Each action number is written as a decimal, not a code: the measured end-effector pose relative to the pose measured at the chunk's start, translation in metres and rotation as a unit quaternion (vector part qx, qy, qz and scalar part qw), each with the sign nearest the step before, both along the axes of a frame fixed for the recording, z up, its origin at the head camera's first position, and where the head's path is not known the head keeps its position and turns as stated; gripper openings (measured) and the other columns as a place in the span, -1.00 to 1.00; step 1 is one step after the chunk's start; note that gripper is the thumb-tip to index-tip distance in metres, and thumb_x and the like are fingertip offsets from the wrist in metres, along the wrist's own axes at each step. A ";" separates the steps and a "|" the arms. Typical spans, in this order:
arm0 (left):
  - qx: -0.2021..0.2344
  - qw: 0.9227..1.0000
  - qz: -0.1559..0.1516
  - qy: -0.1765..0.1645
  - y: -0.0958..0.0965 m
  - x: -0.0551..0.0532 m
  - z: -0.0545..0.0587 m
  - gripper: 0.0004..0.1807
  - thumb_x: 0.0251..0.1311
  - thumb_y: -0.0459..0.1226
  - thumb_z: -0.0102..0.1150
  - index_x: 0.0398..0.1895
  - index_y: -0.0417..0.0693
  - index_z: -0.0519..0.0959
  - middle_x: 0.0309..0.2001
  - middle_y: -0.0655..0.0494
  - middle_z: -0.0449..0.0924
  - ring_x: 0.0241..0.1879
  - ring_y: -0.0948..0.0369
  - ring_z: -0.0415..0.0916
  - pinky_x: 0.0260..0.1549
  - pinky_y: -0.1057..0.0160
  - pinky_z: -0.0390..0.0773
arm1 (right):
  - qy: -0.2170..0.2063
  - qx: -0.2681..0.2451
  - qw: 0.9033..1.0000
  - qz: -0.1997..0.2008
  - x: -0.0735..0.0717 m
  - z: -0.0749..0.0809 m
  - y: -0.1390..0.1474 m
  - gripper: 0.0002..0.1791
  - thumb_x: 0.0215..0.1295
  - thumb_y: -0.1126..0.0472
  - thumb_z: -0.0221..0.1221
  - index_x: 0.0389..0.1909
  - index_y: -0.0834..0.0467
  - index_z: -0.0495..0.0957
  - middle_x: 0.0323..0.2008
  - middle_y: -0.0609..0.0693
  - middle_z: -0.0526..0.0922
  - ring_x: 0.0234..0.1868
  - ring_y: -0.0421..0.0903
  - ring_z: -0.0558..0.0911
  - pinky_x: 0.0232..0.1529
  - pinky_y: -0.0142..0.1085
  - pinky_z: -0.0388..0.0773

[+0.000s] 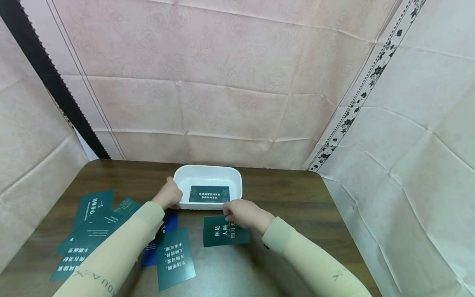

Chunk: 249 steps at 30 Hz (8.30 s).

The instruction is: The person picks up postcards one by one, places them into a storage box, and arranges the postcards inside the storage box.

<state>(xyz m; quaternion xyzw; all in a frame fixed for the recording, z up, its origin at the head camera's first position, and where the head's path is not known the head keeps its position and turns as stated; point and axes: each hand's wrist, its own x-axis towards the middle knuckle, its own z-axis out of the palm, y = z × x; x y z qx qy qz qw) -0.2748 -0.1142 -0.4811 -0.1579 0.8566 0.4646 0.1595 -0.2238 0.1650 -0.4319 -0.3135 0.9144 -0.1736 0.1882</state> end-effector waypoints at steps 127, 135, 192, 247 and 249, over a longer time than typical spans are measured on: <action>-0.003 1.000 0.004 0.015 -0.001 0.002 -0.002 -0.11 0.23 -0.48 0.04 0.43 -0.24 -0.33 0.08 -0.36 0.26 -0.15 -0.14 0.47 -0.51 0.12 0.67 | 0.093 0.097 0.987 -0.088 -0.097 -0.034 -0.086 -0.70 0.29 0.08 0.26 -0.02 0.11 0.56 -0.21 -0.05 0.50 -0.22 -0.12 0.47 -0.08 -0.25 0.51; -0.003 1.000 0.002 0.020 -0.001 0.000 -0.003 -0.13 0.24 -0.47 0.00 0.43 -0.26 -0.35 0.04 -0.38 0.28 -0.20 -0.12 0.49 -0.53 0.12 0.67 | 0.118 0.064 0.989 -0.068 -0.077 -0.011 -0.082 -0.65 0.33 0.08 0.22 0.08 0.10 0.54 -0.09 -0.02 0.51 -0.16 -0.14 0.51 -0.01 -0.23 0.54; -0.011 0.999 -0.012 0.043 0.000 0.001 -0.007 -0.13 0.24 -0.46 -0.01 0.42 -0.31 -0.35 -0.02 -0.40 0.30 -0.34 -0.09 0.53 -0.62 0.15 0.65 | 0.147 0.240 0.953 -0.112 0.074 -0.062 -0.137 0.22 -0.68 -0.71 0.19 -0.19 0.27 0.36 -0.38 0.12 0.32 -0.43 -0.05 0.39 -0.59 -0.22 0.51; -0.005 0.999 -0.010 0.041 -0.002 0.000 -0.009 -0.10 0.22 -0.47 0.00 0.43 -0.30 -0.37 0.00 -0.43 0.30 -0.33 -0.10 0.53 -0.61 0.15 0.65 | 0.054 0.206 0.974 -0.080 0.062 -0.047 -0.122 -0.05 -0.47 -0.16 0.62 -0.10 0.31 0.41 -0.41 0.07 0.44 -0.43 -0.10 0.47 -0.32 -0.23 0.60; -0.006 0.999 -0.011 0.044 -0.002 -0.001 -0.009 -0.10 0.22 -0.47 0.00 0.43 -0.31 -0.37 0.00 -0.43 0.30 -0.33 -0.10 0.53 -0.62 0.14 0.65 | 0.051 0.206 0.974 -0.084 0.062 -0.048 -0.121 -0.05 -0.47 -0.17 0.62 -0.11 0.30 0.41 -0.42 0.08 0.44 -0.43 -0.10 0.47 -0.31 -0.22 0.60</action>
